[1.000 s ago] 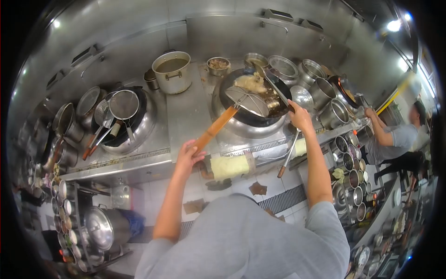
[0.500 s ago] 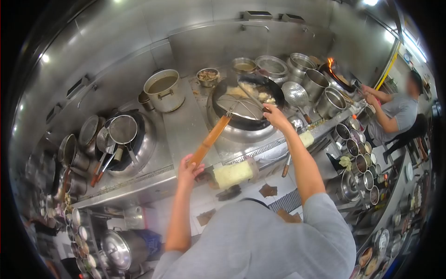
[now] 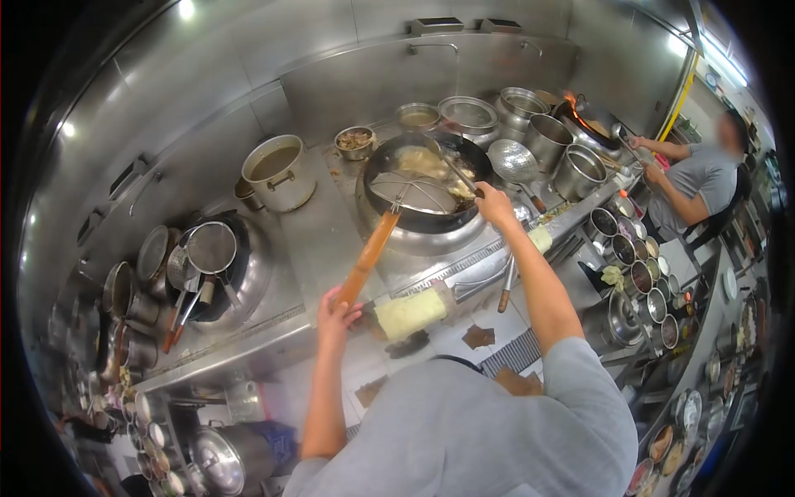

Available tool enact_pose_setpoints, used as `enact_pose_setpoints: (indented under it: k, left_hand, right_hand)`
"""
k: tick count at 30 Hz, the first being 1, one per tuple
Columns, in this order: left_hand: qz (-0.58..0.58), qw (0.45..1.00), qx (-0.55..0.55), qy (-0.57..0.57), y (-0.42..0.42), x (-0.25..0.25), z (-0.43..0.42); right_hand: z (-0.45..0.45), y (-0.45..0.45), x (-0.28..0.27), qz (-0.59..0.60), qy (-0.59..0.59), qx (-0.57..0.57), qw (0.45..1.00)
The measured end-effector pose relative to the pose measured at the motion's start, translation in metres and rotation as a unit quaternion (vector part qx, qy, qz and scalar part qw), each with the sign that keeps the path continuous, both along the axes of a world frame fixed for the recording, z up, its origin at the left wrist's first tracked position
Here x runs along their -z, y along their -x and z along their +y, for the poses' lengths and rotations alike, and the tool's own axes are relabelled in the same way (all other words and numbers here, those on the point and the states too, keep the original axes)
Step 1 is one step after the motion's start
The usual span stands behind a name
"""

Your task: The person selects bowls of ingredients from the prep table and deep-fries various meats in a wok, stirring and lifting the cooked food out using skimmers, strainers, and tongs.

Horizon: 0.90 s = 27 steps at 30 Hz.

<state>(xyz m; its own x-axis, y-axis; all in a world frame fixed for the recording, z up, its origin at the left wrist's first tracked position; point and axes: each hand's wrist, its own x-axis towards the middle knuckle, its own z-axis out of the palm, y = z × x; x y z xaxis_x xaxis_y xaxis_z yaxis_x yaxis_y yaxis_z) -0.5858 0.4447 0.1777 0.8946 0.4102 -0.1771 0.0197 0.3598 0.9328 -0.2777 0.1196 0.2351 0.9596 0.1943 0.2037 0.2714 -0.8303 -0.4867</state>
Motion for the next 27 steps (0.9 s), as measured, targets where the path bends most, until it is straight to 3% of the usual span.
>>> enact_pose_setpoints:
  k: [8,12,14,16,20,24,27]
  left_hand:
    - [-0.010,1.000,-0.027,-0.002,-0.009,-0.001,0.007]
    - [-0.010,0.999,-0.040,0.006,-0.011,0.006,0.016]
    - [-0.006,0.999,-0.035,0.002,-0.013,0.008,0.021]
    - [0.002,0.999,-0.037,-0.003,-0.015,0.003,0.022]
    - [-0.019,0.999,-0.032,-0.029,-0.013,-0.015,0.015]
    - [-0.009,1.000,-0.009,-0.026,-0.010,-0.017,0.019]
    - [-0.010,0.999,0.003,-0.039,-0.006,-0.020,0.016]
  right_hand:
    - [-0.042,0.018,-0.007,0.013,0.031,-0.001,0.999]
    - [-0.102,0.070,-0.022,0.000,-0.092,-0.060,0.994]
    - [-0.136,0.094,-0.038,-0.059,-0.087,-0.099,0.990]
    - [-0.137,0.130,-0.106,0.188,-0.091,0.014,0.978]
    - [-0.143,0.103,-0.054,0.167,-0.083,0.010,0.983]
    - [-0.131,0.113,0.000,-0.026,-0.148,0.019,0.988]
    - [-0.102,0.118,0.007,0.036,-0.150,0.072,0.985]
